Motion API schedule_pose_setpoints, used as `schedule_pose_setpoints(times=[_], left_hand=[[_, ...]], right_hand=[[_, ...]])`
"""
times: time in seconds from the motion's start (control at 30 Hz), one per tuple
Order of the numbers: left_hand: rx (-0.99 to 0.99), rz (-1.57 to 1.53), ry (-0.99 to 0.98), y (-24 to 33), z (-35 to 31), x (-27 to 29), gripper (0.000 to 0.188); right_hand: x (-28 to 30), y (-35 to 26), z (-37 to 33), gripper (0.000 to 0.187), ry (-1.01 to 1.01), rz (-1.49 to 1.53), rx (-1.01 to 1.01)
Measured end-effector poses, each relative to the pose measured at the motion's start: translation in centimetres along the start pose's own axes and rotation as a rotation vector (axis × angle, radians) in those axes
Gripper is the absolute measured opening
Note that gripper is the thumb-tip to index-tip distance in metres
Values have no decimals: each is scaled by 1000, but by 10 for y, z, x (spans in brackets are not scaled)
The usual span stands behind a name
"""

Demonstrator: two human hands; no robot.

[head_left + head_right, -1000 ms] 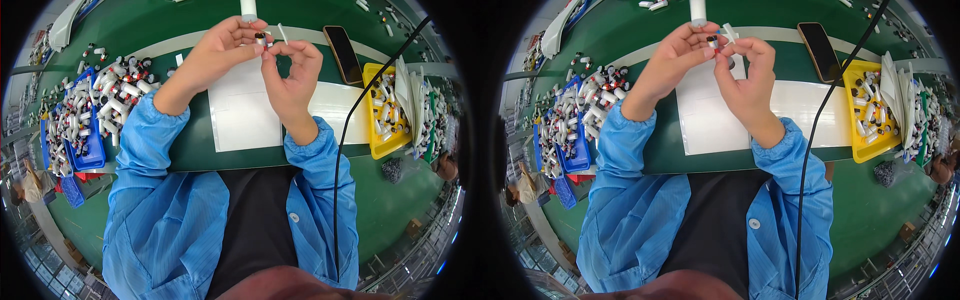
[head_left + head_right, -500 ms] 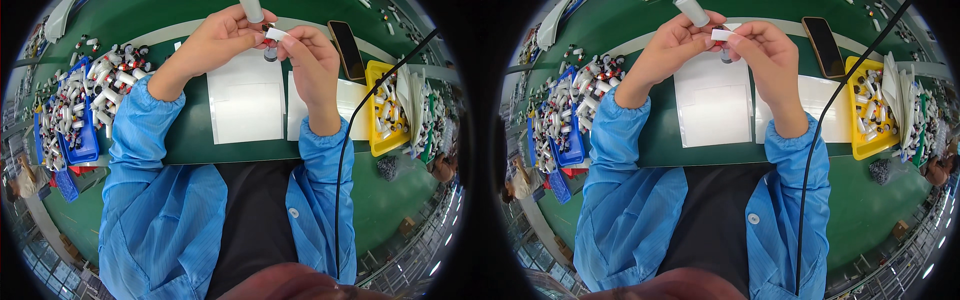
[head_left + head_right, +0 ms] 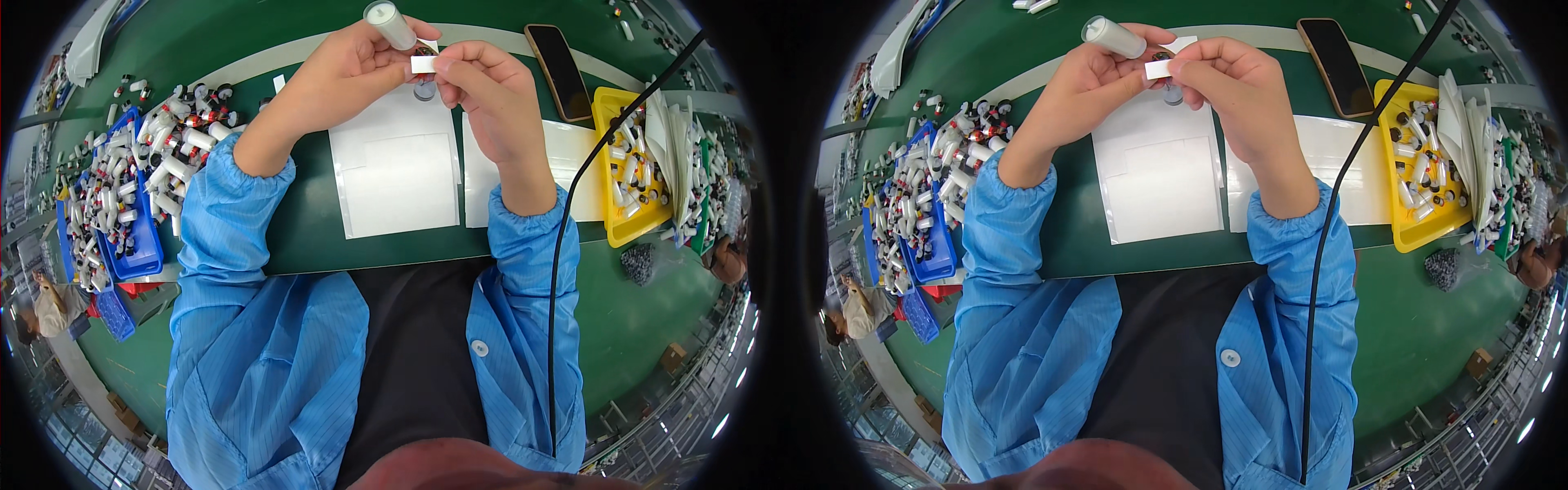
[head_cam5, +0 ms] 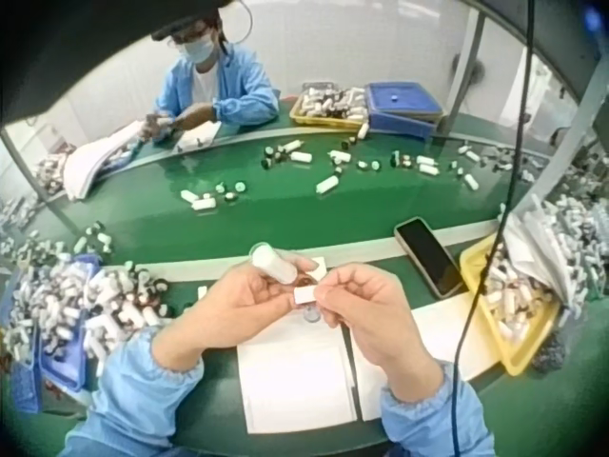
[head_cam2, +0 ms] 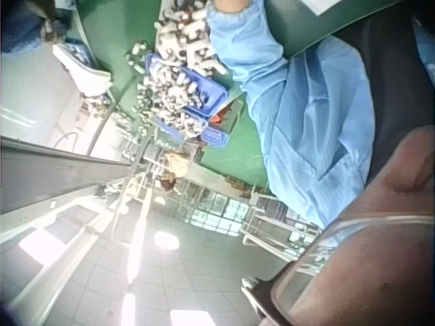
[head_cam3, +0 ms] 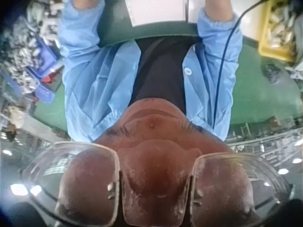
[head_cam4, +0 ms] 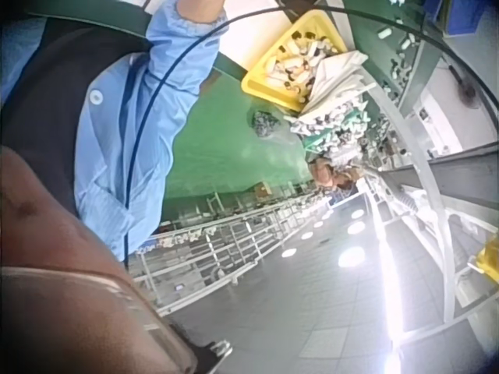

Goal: Assembling small electronic or mechanical components by inserting pieces into housings and securing them.

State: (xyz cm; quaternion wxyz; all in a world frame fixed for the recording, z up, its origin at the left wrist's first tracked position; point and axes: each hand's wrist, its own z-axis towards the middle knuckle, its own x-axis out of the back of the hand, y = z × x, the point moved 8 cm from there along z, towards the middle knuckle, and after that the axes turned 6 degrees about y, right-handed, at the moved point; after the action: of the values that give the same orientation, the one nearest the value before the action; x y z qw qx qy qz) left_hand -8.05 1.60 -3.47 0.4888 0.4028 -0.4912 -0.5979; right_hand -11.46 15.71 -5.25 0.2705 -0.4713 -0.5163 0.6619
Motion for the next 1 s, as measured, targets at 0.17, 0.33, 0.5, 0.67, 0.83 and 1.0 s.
schedule_pose_setpoints(times=[0.17, 0.33, 0.5, 0.67, 0.83, 1.0], left_hand=[[91, -5, 39, 1, 0, -4, 40], [80, -42, 43, 7, -3, -2, 38], [111, 117, 115, 9, -3, 3, 30], [27, 100, 54, 15, -2, 1, 31], [-96, 180, 19, 31, -7, -8, 32], [97, 273, 145, 72, -15, 9, 30]], right_hand=[[0, -2, -2, 12, 54, -16, 21], [-1, -6, -2, 12, 100, -120, 105], [-7, -14, -8, 14, 101, -232, 199], [1, -8, -3, 15, -13, -146, 117], [-10, 35, -1, 19, -270, 444, -393], [-16, 23, -5, 19, -152, 9, -87]])
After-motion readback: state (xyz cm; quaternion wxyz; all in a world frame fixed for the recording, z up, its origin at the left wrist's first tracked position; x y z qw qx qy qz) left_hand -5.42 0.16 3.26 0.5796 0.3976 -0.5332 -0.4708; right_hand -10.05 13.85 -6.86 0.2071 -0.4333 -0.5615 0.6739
